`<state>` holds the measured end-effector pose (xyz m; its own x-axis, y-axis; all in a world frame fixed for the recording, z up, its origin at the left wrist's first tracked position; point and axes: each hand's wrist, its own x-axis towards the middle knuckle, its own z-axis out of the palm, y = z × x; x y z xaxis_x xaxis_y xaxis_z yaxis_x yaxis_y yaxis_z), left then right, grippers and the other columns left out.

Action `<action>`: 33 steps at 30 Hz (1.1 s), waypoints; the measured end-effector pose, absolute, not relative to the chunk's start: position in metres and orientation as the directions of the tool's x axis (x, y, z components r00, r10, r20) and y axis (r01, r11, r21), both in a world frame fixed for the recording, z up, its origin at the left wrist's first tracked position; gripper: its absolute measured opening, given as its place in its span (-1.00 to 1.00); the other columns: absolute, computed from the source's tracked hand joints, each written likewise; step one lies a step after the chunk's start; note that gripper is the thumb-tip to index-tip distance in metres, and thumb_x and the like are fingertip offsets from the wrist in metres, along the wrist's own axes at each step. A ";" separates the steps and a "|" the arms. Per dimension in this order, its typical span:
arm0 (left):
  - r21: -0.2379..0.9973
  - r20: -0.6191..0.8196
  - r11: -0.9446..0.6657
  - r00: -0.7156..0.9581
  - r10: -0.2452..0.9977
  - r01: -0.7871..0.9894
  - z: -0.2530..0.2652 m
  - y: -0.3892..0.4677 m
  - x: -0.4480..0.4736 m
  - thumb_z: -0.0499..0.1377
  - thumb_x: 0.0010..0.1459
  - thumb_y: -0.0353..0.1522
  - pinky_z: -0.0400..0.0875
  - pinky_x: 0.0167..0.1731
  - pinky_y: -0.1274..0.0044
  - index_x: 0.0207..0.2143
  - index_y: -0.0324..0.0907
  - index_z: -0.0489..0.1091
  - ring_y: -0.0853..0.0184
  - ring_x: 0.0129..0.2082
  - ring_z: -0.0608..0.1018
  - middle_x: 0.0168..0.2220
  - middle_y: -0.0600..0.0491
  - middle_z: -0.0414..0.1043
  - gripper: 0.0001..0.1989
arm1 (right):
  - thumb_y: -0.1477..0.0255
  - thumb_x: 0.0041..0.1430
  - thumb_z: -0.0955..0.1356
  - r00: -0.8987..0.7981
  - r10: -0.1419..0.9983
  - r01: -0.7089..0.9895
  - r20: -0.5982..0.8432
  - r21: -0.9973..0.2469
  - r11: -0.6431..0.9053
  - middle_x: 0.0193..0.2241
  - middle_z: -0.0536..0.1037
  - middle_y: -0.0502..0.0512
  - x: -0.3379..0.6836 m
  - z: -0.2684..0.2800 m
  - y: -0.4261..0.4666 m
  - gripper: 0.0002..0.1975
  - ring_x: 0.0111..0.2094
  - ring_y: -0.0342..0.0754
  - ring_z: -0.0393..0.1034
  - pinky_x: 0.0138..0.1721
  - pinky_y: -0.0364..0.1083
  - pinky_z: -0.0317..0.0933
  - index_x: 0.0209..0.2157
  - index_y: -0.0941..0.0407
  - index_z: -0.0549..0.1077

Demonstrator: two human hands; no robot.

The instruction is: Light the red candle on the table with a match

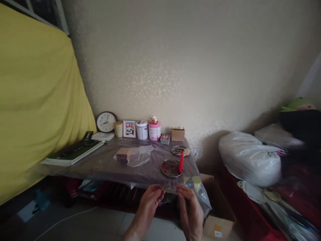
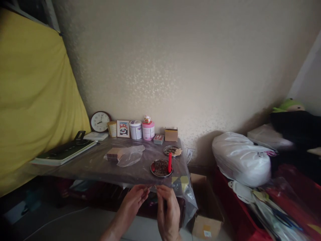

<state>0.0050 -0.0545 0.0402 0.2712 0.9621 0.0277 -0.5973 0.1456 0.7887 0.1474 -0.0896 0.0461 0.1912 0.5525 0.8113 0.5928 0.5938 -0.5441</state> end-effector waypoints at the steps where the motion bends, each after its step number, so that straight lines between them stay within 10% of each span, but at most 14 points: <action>1: 0.787 0.029 0.145 0.271 0.962 -0.599 0.042 -0.055 0.005 0.22 0.02 -0.34 0.26 -0.07 0.40 -0.32 -0.20 0.45 0.27 -0.21 0.48 -0.28 -0.02 0.51 -0.85 | 0.48 0.18 0.26 0.175 0.571 0.582 0.802 -0.552 0.598 -0.27 0.54 0.12 0.149 0.044 -0.088 -0.88 -0.24 -0.06 0.45 -0.20 -0.10 0.32 -0.30 0.07 0.43; 5: 0.772 0.062 0.160 0.323 0.944 -0.615 0.056 -0.060 0.006 0.21 0.04 -0.37 0.22 -0.02 0.40 -0.30 -0.19 0.43 0.27 -0.14 0.47 -0.20 -0.05 0.51 -0.87 | 0.34 0.15 0.28 0.223 0.692 0.596 0.687 -0.658 0.460 -0.52 0.53 0.04 0.160 0.025 -0.069 -0.81 -0.47 -0.07 0.43 -0.38 -0.13 0.31 -0.48 0.07 0.45; 33: 0.820 0.019 0.054 0.120 0.993 -0.570 0.030 -0.006 -0.037 0.28 -0.04 -0.33 0.29 -0.08 0.41 -0.31 -0.22 0.44 0.28 -0.19 0.52 -0.18 -0.09 0.54 -0.78 | 0.24 0.06 0.32 0.584 0.672 0.377 0.455 -0.885 0.272 -0.44 0.52 0.05 0.178 0.036 -0.070 -0.76 -0.38 -0.02 0.37 -0.34 -0.10 0.22 -0.42 0.12 0.49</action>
